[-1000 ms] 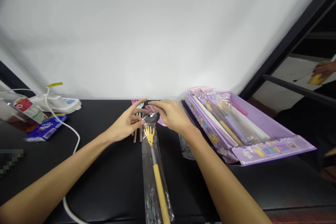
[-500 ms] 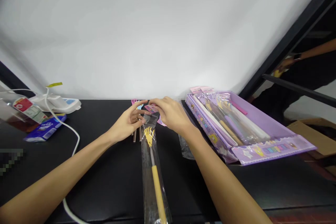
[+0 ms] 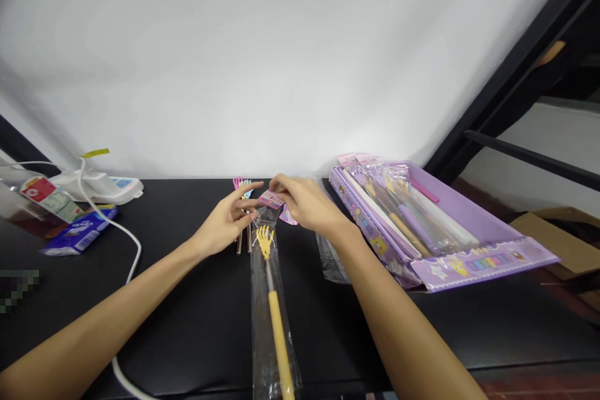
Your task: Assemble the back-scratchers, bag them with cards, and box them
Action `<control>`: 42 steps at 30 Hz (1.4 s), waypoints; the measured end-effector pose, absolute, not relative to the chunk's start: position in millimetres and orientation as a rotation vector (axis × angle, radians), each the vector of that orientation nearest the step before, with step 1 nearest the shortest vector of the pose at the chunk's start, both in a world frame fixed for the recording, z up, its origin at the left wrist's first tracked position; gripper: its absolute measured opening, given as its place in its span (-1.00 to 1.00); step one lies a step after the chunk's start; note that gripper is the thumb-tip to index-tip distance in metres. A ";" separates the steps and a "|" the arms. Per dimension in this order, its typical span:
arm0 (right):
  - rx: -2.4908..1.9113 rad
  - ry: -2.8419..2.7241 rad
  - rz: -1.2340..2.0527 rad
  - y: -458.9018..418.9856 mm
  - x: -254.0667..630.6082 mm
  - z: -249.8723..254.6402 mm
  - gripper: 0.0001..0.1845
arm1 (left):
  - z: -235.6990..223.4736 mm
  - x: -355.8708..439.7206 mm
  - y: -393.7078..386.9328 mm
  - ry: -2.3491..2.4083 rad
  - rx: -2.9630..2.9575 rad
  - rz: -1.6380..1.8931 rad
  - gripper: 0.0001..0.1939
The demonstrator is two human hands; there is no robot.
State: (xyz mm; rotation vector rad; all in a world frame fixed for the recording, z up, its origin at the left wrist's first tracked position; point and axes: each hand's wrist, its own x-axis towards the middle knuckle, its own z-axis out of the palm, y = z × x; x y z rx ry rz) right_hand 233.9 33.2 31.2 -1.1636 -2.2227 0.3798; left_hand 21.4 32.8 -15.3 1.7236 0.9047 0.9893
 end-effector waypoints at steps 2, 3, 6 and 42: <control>-1.154 -2.230 0.349 34.5 235.4 30.7 -0.79 | -15.5 21.4 33.0 0.911 1.733 1.004 -0.40; -1.140 -2.229 0.337 35.7 235.9 29.8 -0.80 | -15.7 21.3 33.2 0.906 1.735 1.012 -0.40; -1.077 -2.200 0.356 39.1 235.9 26.0 -0.79 | -16.3 21.3 33.3 0.897 1.723 1.025 -0.40; -1.157 -2.136 0.337 38.5 222.4 5.9 -0.89 | -16.1 25.9 34.9 0.842 1.253 1.204 -0.57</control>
